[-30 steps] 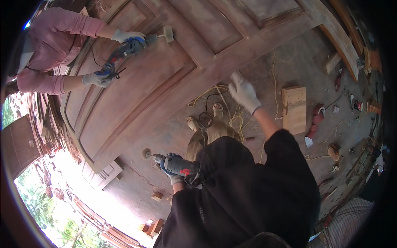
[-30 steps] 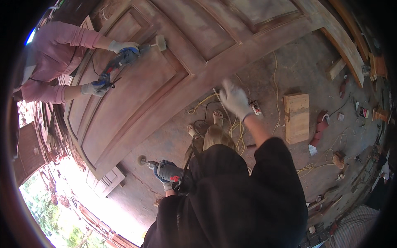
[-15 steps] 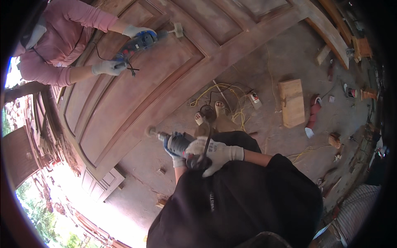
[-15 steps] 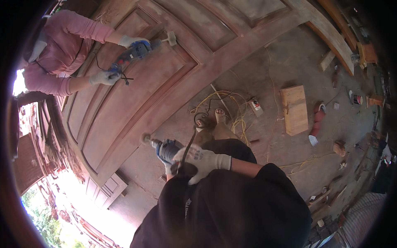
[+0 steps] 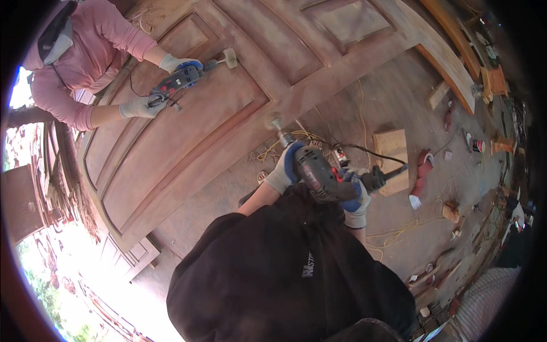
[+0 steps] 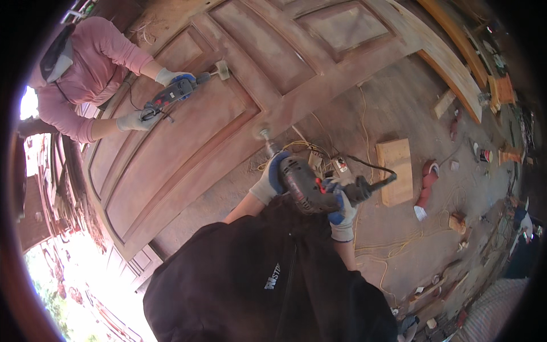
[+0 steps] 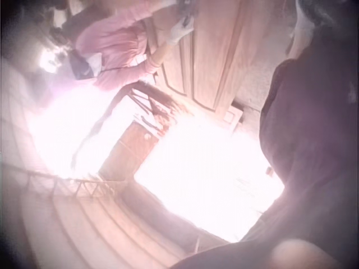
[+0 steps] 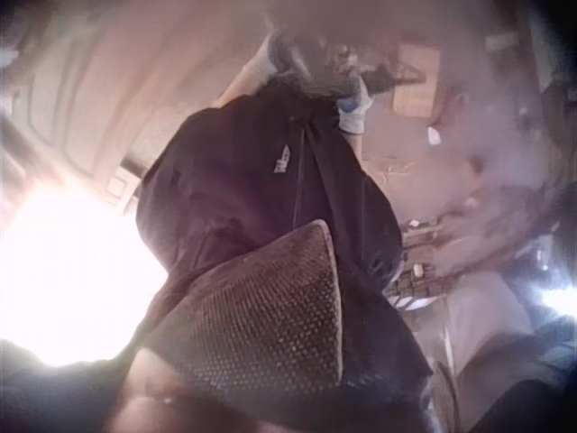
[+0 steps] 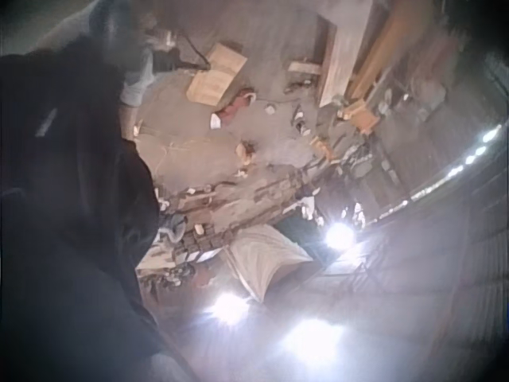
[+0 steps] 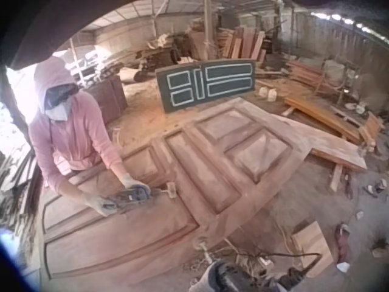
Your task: The person uses a handheld electric sander to smooth the surface of a large wooden door lying on the floor. They move the sander across panels and edges while another person works nearby on a similar door.
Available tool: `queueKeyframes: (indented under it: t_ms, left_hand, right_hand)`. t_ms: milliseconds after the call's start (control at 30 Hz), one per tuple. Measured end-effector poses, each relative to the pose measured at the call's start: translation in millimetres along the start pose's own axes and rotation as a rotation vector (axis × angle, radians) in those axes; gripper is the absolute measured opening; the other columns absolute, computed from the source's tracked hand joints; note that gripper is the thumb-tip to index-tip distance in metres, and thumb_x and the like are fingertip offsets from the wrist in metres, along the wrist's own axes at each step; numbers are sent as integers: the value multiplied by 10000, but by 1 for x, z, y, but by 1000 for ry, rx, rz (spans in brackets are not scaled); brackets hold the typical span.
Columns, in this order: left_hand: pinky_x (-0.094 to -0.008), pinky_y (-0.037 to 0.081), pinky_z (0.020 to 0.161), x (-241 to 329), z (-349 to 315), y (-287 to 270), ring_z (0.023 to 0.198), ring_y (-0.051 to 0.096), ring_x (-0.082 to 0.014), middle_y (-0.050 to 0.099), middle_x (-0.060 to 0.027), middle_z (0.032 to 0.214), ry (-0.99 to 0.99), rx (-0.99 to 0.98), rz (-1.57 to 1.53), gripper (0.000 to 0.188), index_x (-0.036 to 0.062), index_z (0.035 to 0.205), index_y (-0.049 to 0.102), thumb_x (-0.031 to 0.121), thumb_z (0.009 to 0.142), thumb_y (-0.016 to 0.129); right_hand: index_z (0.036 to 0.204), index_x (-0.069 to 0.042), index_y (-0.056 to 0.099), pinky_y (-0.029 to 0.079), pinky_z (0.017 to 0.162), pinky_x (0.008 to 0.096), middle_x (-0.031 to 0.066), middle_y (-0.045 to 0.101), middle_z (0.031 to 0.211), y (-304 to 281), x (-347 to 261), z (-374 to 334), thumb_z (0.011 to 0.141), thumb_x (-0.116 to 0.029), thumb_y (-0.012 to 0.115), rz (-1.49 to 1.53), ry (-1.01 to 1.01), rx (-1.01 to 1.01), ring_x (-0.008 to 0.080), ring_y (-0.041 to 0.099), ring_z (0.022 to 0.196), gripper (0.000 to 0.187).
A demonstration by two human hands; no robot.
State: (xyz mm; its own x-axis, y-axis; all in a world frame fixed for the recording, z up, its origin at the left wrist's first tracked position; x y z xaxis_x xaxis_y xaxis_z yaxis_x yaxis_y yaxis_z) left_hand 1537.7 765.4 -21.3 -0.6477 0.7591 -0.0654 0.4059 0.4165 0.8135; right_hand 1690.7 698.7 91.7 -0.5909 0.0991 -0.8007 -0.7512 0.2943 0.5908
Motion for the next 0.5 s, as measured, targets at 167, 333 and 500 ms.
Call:
queueKeyframes:
  t_ms: [167, 333, 500]
  left_hand:
    - [-402, 543, 761, -3, 109, 72, 781, 659, -243, 679, -100, 877, 11, -33, 112, 184, 105, 954, 623, 268, 879, 584]
    - [-384, 547, 695, 13, 218, 92, 719, 653, -234, 660, -90, 801, 32, 58, 217, 153, 102, 896, 594, 252, 861, 601]
    - [-367, 544, 664, 43, 266, 79, 675, 643, -227, 656, -81, 774, 150, 213, 316, 163, 107, 892, 591, 262, 849, 621]
  right_hand:
    - [921, -65, 498, 349, 1011, 479, 107, 551, 893, -52, -47, 71, 881, -241, 568, 111, -16, -8, 311, 529, 1003, 194]
    - [841, -72, 504, 288, 1058, 516, 130, 530, 912, -114, -40, 153, 920, -360, 471, 233, -108, 52, 336, 499, 1033, 300]
    - [798, -78, 501, 277, 1065, 517, 127, 531, 896, -146, -9, 197, 920, -327, 503, 458, -56, 54, 333, 507, 988, 277]
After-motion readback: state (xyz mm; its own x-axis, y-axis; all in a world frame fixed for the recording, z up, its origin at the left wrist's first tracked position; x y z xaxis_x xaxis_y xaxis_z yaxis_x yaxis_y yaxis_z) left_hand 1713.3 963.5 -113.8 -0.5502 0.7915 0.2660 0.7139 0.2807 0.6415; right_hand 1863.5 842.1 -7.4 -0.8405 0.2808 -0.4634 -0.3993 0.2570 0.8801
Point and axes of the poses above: each hand's wrist, its own z-axis towards the middle knuckle, its own y-axis out of the palm, x = y × z, the point moved 7 cm from there along z, towards the middle knuckle
